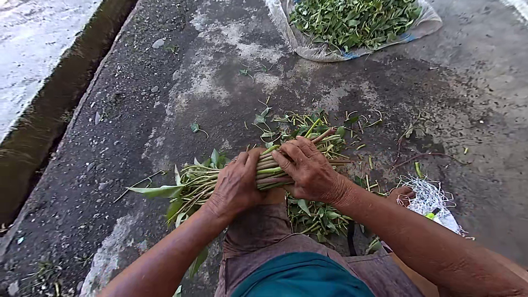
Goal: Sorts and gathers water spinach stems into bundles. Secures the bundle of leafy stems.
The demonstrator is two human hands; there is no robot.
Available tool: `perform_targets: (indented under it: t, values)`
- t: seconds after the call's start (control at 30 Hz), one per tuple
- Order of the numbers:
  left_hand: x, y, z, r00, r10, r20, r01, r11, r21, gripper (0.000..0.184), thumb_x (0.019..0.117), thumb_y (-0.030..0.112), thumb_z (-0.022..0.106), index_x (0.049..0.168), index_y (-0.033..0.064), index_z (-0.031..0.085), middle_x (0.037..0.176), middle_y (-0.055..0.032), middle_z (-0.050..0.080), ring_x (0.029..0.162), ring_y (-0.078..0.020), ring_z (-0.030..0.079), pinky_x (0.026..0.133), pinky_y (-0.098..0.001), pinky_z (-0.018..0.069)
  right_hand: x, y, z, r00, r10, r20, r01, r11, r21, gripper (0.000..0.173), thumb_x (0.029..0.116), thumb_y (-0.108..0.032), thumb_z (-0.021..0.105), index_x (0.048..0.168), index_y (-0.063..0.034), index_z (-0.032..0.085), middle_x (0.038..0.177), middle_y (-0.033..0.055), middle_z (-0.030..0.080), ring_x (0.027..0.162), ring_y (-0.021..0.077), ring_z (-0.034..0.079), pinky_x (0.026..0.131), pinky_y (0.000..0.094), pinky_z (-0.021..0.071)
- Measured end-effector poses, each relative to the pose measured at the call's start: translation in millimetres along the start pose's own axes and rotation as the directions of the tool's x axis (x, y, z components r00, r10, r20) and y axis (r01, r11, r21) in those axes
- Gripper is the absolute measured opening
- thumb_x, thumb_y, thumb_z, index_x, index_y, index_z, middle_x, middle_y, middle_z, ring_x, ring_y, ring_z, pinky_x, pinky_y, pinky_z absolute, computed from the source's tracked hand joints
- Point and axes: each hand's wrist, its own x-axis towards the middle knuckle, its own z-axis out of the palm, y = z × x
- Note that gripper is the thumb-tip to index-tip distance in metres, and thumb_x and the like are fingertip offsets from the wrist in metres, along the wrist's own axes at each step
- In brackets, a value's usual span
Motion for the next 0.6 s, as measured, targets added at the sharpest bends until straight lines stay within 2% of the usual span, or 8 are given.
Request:
perform_targets:
  t: [0.17, 0.23, 0.37, 0.4, 0.43, 0.5, 0.57, 0.6]
  values:
    - [-4.0, -4.8, 5.7, 0.993, 0.084, -0.083, -0.079, 0.995, 0.063, 0.066, 0.0622, 0.039, 0.088, 0.113, 0.0012, 0.069, 0.096, -0.0185, 0.069, 0.079, -0.0363, 0.071, 0.061, -0.0527, 0.0564, 14.8, -4.4, -10.8, 0.969, 0.094, 0.229, -0.102, 0.994, 0.024, 0.064, 0.0704, -0.031, 0.084, 0.127, -0.0056, 0.068, 0.129, 0.0198, 0.065, 0.119, 0.0373, 0.062, 0.094, 0.0551, 0.0501]
    - [-2.9, -4.3, 4.6, 0.996, 0.059, -0.064, -0.055, 0.997, 0.061, 0.067, 0.0645, 0.039, 0.088, 0.115, 0.001, 0.068, 0.1, -0.0196, 0.07, 0.082, -0.0376, 0.071, 0.064, -0.0541, 0.057, 24.4, -0.5, -12.5, 0.955, 0.065, 0.288, -0.08, 0.996, 0.041, 0.068, 0.0687, -0.023, 0.083, 0.132, -0.0052, 0.066, 0.112, 0.0173, 0.071, 0.104, 0.036, 0.067, 0.082, 0.0547, 0.0508]
    - [-4.9, -16.5, -3.3, 0.993, -0.116, -0.037, 0.11, 0.985, -0.134, 0.065, 0.0638, 0.035, 0.089, 0.115, -0.0004, 0.069, 0.101, -0.02, 0.071, 0.087, -0.0377, 0.07, 0.072, -0.06, 0.0552, 42.6, -15.1, -44.8, 0.981, 0.004, 0.193, -0.022, 0.996, 0.092, 0.08, 0.0765, -0.027, 0.078, 0.151, -0.0165, 0.051, 0.139, 0.0187, 0.059, 0.132, 0.0398, 0.052, 0.111, 0.0678, 0.0307]
    - [-6.1, -22.8, -4.6, 0.982, -0.182, -0.049, 0.167, 0.959, -0.228, 0.062, 0.0621, 0.035, 0.088, 0.111, 0.0005, 0.069, 0.095, -0.0168, 0.071, 0.085, -0.0333, 0.07, 0.073, -0.0579, 0.0548, 41.8, -22.1, -56.7, 0.999, -0.03, 0.032, 0.025, 0.991, 0.13, 0.066, 0.0843, -0.031, 0.071, 0.147, -0.0143, 0.056, 0.138, 0.0177, 0.061, 0.134, 0.0383, 0.052, 0.115, 0.0665, 0.0291]
    - [-7.0, -29.5, -5.9, 0.967, -0.253, -0.037, 0.229, 0.921, -0.317, 0.06, 0.0607, 0.036, 0.087, 0.108, 0.0035, 0.069, 0.09, -0.0106, 0.071, 0.083, -0.0248, 0.069, 0.073, -0.0519, 0.0548, 38.6, -28.8, -65.6, 0.984, -0.037, -0.173, 0.07, 0.979, 0.19, 0.044, 0.0907, -0.031, 0.068, 0.129, -0.0095, 0.068, 0.121, 0.0148, 0.069, 0.122, 0.033, 0.061, 0.113, 0.0584, 0.0374]
    - [-7.6, -41.8, -5.3, 0.933, -0.359, 0.036, 0.335, 0.826, -0.452, 0.059, 0.0546, 0.034, 0.088, 0.105, 0.0104, 0.068, 0.084, -0.0001, 0.071, 0.079, -0.0106, 0.069, 0.073, -0.0397, 0.0571, 24.8, -36.1, -62.8, 0.906, 0.045, -0.421, 0.101, 0.942, 0.319, 0.028, 0.0929, -0.033, 0.067, 0.081, -0.0069, 0.069, 0.073, 0.0056, 0.065, 0.076, 0.0194, 0.063, 0.08, 0.0377, 0.0492]
    - [-8.0, -50.2, -2.1, 0.919, -0.383, 0.091, 0.37, 0.759, -0.536, 0.06, 0.0521, 0.03, 0.089, 0.106, 0.0123, 0.068, 0.086, 0.0022, 0.072, 0.08, -0.0068, 0.071, 0.074, -0.0349, 0.0598, 1.3, -35.2, -27.6, 0.928, 0.267, -0.259, -0.119, 0.873, 0.474, 0.046, 0.0898, -0.048, 0.069, 0.07, -0.0062, 0.065, 0.062, 0.0052, 0.062, 0.061, 0.0166, 0.062, 0.063, 0.0351, 0.0506]
    - [-8.8, -52.2, -0.1, 0.926, -0.368, 0.089, 0.353, 0.754, -0.554, 0.06, 0.0517, 0.029, 0.088, 0.105, 0.0122, 0.068, 0.087, 0.003, 0.072, 0.08, -0.0055, 0.07, 0.074, -0.0331, 0.06, -7.5, -33.3, -4.9, 0.91, 0.41, -0.064, -0.31, 0.773, 0.554, 0.056, 0.084, -0.056, 0.073, 0.08, -0.0009, 0.07, 0.072, 0.0105, 0.068, 0.068, 0.0216, 0.067, 0.065, 0.041, 0.0544]
